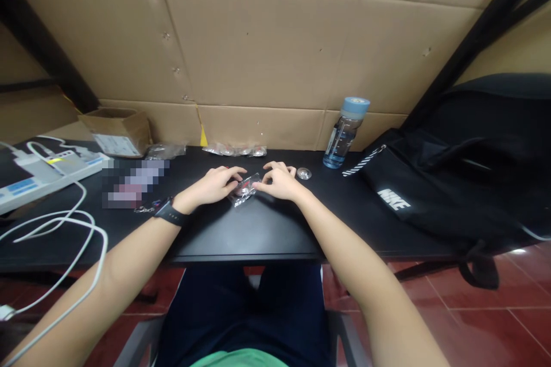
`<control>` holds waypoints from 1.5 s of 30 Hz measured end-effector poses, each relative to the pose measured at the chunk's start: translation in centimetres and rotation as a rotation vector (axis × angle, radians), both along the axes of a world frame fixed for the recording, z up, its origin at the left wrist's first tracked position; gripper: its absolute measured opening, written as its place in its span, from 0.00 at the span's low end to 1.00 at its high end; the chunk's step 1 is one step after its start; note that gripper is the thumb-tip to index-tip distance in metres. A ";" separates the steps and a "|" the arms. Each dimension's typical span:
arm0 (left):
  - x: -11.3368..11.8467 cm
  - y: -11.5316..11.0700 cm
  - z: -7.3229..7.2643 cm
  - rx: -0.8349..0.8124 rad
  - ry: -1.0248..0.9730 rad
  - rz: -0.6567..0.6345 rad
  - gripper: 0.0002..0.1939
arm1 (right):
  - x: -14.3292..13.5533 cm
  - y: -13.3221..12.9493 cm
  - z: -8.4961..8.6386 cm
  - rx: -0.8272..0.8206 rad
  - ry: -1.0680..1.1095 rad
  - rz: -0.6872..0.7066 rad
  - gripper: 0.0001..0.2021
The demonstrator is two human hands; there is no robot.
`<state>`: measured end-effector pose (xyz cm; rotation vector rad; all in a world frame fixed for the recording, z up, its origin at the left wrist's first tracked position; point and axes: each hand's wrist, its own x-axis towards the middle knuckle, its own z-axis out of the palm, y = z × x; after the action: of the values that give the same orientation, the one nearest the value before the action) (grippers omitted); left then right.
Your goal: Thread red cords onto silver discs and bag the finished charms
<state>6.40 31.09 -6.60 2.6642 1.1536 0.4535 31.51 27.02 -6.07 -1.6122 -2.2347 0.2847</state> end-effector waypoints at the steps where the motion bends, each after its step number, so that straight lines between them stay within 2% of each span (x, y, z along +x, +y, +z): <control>1: 0.1 -0.2 0.3 -0.014 -0.010 -0.011 0.22 | 0.1 0.0 0.1 0.011 0.003 -0.011 0.18; 3: 0.2 -0.4 0.8 -0.043 -0.022 -0.024 0.22 | 0.3 0.0 0.3 0.035 0.022 -0.031 0.14; 6: 0.3 -0.7 1.0 -0.074 -0.028 -0.031 0.21 | 0.5 -0.2 0.6 0.055 0.052 -0.014 0.16; 12: 0.3 -0.6 0.7 -0.109 -0.063 -0.049 0.22 | 0.3 -0.4 0.6 -0.052 -0.023 0.174 0.18; 16: 0.4 -0.5 0.4 -0.139 -0.075 -0.044 0.22 | 0.0 -0.4 0.3 -0.109 -0.020 0.249 0.17; 25: 0.8 -0.5 -0.1 -0.221 -0.180 -0.035 0.21 | 0.4 0.0 -0.3 -0.147 0.021 0.291 0.15; 32: 1.2 -0.5 -0.2 -0.158 -0.166 0.040 0.21 | 0.1 -0.2 -0.1 -0.195 0.013 0.329 0.12; 35: 1.1 -0.2 -0.4 -0.148 -0.152 0.049 0.21 | 0.0 -0.2 -0.1 -0.164 0.041 0.272 0.13; 40: 0.6 -0.1 -0.1 -0.180 -0.136 0.081 0.21 | 0.4 0.2 -0.1 -0.034 0.088 0.074 0.22; 45: 0.2 -0.3 0.7 -0.248 -0.145 0.043 0.24 | 0.9 0.2 0.2 -0.106 0.010 0.030 0.18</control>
<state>6.62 30.77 -5.94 2.3590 1.1449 0.4694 32.37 27.21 -5.85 -1.6278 -2.2724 0.4250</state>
